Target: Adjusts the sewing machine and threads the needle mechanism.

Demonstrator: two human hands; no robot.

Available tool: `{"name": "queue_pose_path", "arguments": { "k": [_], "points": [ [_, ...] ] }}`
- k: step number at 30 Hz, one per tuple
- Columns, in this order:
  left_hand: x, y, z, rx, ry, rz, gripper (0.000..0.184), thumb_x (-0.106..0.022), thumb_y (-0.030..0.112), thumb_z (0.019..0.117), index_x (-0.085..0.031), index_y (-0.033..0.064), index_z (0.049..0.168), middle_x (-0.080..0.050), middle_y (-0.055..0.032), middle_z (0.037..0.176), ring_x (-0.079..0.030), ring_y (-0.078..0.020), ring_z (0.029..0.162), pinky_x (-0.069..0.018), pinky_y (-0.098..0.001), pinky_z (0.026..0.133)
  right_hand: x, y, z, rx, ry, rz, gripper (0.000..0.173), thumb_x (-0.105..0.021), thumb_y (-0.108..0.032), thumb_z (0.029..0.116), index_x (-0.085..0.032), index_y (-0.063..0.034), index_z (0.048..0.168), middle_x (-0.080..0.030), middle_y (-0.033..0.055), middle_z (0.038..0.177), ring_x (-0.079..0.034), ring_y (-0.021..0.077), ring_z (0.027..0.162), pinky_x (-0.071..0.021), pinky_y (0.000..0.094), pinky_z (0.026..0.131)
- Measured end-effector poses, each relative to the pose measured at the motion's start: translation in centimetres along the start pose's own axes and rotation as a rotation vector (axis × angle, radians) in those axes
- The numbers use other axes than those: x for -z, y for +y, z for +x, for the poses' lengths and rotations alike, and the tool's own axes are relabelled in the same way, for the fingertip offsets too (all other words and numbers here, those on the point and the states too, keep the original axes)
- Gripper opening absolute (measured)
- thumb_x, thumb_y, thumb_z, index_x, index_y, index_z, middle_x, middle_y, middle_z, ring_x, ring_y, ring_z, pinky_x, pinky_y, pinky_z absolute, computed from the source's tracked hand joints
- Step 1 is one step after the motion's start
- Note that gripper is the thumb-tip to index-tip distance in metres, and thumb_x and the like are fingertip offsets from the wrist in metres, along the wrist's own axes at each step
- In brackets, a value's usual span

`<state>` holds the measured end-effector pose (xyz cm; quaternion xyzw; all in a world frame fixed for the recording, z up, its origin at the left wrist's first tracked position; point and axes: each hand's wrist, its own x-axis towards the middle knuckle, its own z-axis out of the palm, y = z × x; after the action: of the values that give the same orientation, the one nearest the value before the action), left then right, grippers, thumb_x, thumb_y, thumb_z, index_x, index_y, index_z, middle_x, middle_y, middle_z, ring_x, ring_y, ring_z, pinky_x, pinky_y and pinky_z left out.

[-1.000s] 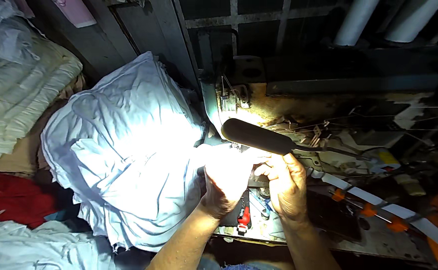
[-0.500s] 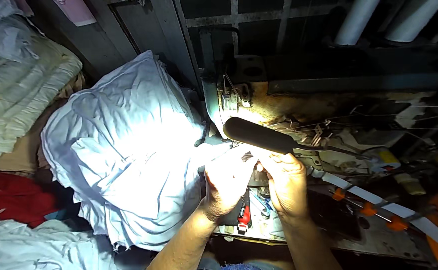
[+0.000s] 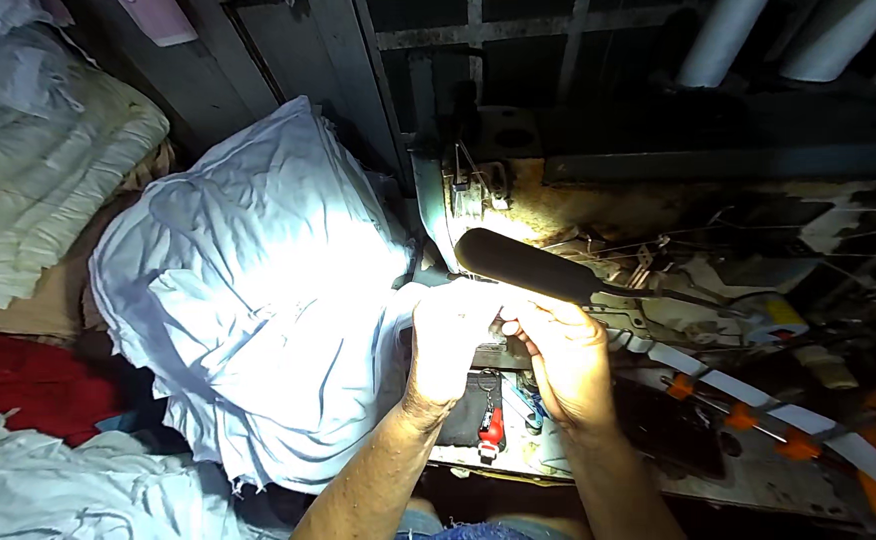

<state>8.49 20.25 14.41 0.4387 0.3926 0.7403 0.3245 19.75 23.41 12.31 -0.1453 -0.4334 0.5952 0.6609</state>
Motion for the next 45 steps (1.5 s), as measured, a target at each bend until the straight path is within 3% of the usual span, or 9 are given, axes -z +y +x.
{"name": "queue_pose_path", "arguments": {
  "k": [3, 8, 12, 21, 29, 34, 37, 45],
  "points": [
    [0.3, -0.4, -0.5, 0.072, -0.025, -0.099, 0.018, -0.069, -0.001, 0.0848, -0.066, 0.0154, 0.078, -0.06, 0.0086, 0.064, -0.052, 0.0019, 0.054, -0.047, -0.0151, 0.055, 0.1, -0.1, 0.2, -0.052, 0.026, 0.057, 0.023, -0.057, 0.014, 0.0924, -0.074, -0.0003, 0.089, -0.075, 0.0058, 0.081, -0.072, 0.0081, 0.073, -0.0612, 0.022, 0.07],
    [0.1, -0.1, -0.5, 0.08, -0.006, -0.014, 0.016, -0.068, -0.003, 0.0837, -0.066, 0.0124, 0.08, -0.063, 0.0067, 0.066, -0.055, 0.0007, 0.055, -0.0485, -0.0156, 0.056, -0.1, -0.6, 0.3, -0.112, 0.06, 0.118, 0.025, -0.054, 0.014, 0.0935, -0.073, 0.0004, 0.086, -0.073, 0.0072, 0.079, -0.069, 0.0076, 0.07, -0.0596, 0.0203, 0.067],
    [0.4, -0.2, -0.8, 0.02, -0.075, 0.064, 0.011, -0.071, 0.002, 0.0858, -0.068, 0.0124, 0.088, -0.068, 0.0073, 0.074, -0.06, 0.0004, 0.064, -0.0528, -0.0174, 0.063, -0.2, -0.8, 0.4, -0.129, 0.071, 0.137, 0.025, -0.051, 0.012, 0.095, -0.071, -0.0004, 0.087, -0.072, 0.007, 0.079, -0.068, 0.0073, 0.069, -0.0586, 0.02, 0.066],
    [0.7, -0.6, -0.8, -0.033, -0.138, 0.03, 0.012, -0.07, 0.014, 0.0902, -0.067, 0.0188, 0.079, -0.057, 0.0134, 0.066, -0.049, 0.0049, 0.058, -0.0417, -0.014, 0.056, -0.2, -0.8, 0.2, -0.115, 0.061, 0.151, 0.028, -0.049, 0.011, 0.0955, -0.07, -0.0029, 0.083, -0.071, 0.0062, 0.076, -0.068, 0.0078, 0.067, -0.0581, 0.0204, 0.064],
    [0.7, -0.6, -0.8, -0.008, -0.101, 0.065, 0.011, -0.069, 0.008, 0.0881, -0.068, 0.0178, 0.084, -0.062, 0.0125, 0.069, -0.053, 0.0045, 0.059, -0.0457, -0.0142, 0.058, -0.3, -0.7, 0.3, -0.126, 0.079, 0.149, 0.029, -0.049, 0.011, 0.0951, -0.07, -0.0029, 0.082, -0.071, 0.006, 0.075, -0.067, 0.0071, 0.066, -0.058, 0.0204, 0.064],
    [0.5, -0.5, -0.7, -0.005, -0.068, 0.115, 0.012, -0.068, 0.004, 0.0866, -0.068, 0.0158, 0.083, -0.063, 0.0118, 0.069, -0.054, 0.0041, 0.059, -0.047, -0.0143, 0.058, -0.1, -0.4, 0.3, -0.023, 0.02, 0.102, 0.025, -0.053, 0.012, 0.0947, -0.073, -0.0021, 0.09, -0.074, 0.0056, 0.081, -0.07, 0.0071, 0.072, -0.0596, 0.0205, 0.068],
    [0.5, -0.4, -0.8, -0.034, -0.06, 0.154, 0.011, -0.069, 0.002, 0.0861, -0.066, 0.0125, 0.089, -0.066, 0.0108, 0.073, -0.058, 0.0025, 0.062, -0.0516, -0.0162, 0.062, 0.1, -0.1, 0.2, 0.045, -0.016, 0.036, 0.024, -0.054, 0.012, 0.095, -0.073, -0.002, 0.093, -0.074, 0.0041, 0.083, -0.07, 0.0064, 0.074, -0.0598, 0.021, 0.071],
    [0.4, -0.7, -0.2, -0.07, -0.045, 0.295, 0.007, -0.069, 0.004, 0.0866, -0.068, 0.0106, 0.085, -0.065, 0.0095, 0.07, -0.059, 0.002, 0.062, -0.0522, -0.017, 0.061, 0.6, 0.6, 0.4, 0.157, -0.019, -0.077, 0.02, -0.062, 0.014, 0.0873, -0.075, -0.001, 0.092, -0.075, 0.0037, 0.086, -0.07, 0.0071, 0.076, -0.0604, 0.0224, 0.071]
  ]
}}
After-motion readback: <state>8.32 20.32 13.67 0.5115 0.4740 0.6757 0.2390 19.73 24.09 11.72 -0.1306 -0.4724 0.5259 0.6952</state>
